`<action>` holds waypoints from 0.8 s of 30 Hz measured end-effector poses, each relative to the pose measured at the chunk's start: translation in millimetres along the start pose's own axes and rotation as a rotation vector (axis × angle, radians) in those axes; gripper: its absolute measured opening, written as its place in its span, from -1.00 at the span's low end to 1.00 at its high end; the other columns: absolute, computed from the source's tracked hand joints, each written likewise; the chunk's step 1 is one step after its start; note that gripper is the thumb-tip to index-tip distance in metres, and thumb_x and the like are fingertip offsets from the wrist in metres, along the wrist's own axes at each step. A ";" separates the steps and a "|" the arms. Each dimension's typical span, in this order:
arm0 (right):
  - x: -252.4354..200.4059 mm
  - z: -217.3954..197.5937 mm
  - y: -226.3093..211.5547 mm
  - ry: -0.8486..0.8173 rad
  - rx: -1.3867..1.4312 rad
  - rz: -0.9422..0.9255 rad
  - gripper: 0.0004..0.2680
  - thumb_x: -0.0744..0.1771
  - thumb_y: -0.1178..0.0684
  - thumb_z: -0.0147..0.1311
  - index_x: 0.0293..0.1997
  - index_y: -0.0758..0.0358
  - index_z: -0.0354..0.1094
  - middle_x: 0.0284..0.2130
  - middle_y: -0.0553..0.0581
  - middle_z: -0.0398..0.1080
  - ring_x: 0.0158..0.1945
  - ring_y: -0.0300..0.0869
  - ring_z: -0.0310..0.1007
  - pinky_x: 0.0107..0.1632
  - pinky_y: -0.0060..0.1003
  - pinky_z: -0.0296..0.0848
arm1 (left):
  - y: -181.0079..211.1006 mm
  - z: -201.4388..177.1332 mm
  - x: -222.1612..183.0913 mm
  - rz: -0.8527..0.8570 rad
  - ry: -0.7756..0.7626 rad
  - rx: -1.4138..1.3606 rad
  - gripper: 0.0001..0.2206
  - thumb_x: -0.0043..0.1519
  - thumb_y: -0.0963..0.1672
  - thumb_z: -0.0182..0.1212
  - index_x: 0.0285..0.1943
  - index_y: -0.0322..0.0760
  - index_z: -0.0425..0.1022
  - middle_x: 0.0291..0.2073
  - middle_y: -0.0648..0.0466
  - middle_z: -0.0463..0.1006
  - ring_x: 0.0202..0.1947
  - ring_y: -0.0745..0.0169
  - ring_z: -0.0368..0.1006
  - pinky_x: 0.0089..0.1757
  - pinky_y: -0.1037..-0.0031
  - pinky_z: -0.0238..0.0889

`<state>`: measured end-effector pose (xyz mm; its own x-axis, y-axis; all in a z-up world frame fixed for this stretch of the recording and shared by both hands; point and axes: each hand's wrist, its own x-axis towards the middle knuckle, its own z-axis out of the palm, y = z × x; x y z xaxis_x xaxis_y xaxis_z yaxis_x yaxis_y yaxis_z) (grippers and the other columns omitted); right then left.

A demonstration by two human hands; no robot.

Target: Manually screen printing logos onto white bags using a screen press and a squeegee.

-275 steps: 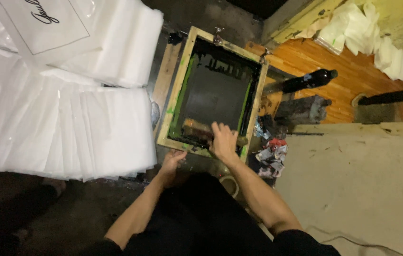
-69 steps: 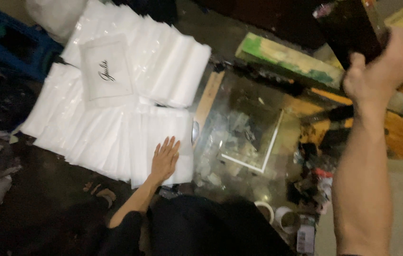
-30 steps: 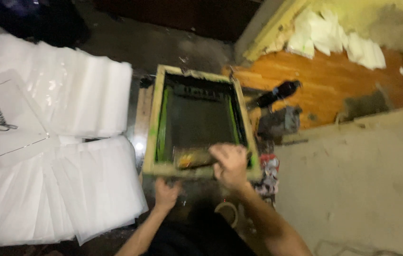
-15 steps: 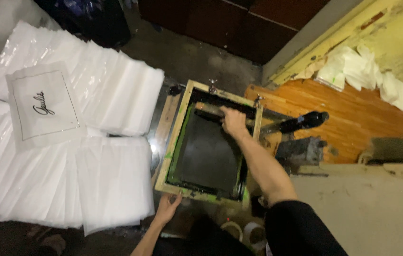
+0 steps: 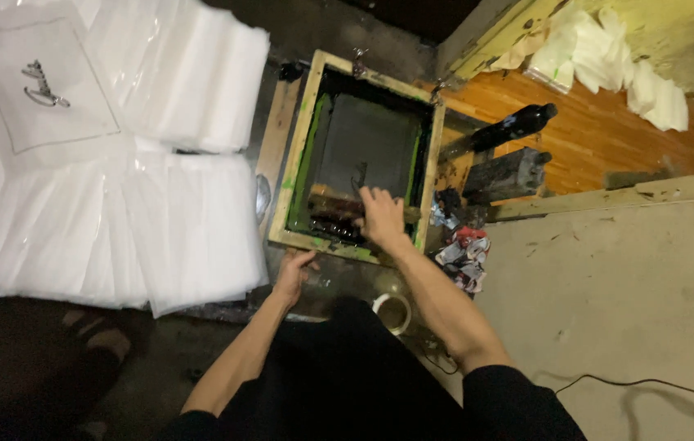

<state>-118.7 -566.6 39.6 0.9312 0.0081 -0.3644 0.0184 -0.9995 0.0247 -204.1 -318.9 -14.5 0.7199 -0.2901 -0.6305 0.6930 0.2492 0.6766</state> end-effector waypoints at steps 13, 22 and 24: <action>14.4 21.1 2.5 0.064 -0.008 -0.004 -0.61 0.36 0.05 0.09 0.37 0.00 0.17 0.13 0.15 0.30 0.25 0.07 0.29 0.28 0.34 0.23 | -56.4 -22.1 35.6 -0.162 0.050 -0.184 -0.47 0.13 -0.11 0.32 0.36 -0.28 0.49 -0.10 -0.02 0.53 -0.36 0.05 0.42 -0.30 0.19 0.23; 190.2 -25.7 80.0 0.345 -0.046 -0.020 -0.49 0.14 0.07 0.53 0.10 0.15 0.24 -0.08 0.17 0.38 0.03 0.11 0.35 -0.09 0.16 0.27 | -29.2 -9.4 18.1 -0.196 0.157 -0.153 -0.84 0.13 -0.17 0.33 -0.49 -0.21 0.45 -0.59 -0.01 0.49 -0.52 0.13 0.42 -0.31 0.30 0.10; 145.0 -18.3 60.8 0.238 -0.022 -0.044 -0.51 0.31 -0.08 0.35 0.37 0.17 0.24 0.16 0.25 0.42 0.24 0.17 0.40 0.24 0.44 0.33 | -28.2 -11.1 15.8 -0.137 0.126 -0.144 -0.90 0.10 -0.17 0.27 -0.39 -0.10 0.41 -0.48 0.07 0.51 -0.48 0.17 0.41 -0.39 0.36 0.05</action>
<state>24.1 -625.7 5.3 0.9888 0.0611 -0.1361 0.0664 -0.9972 0.0349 -211.9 -320.2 -47.8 0.6117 -0.2151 -0.7613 0.7766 0.3468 0.5259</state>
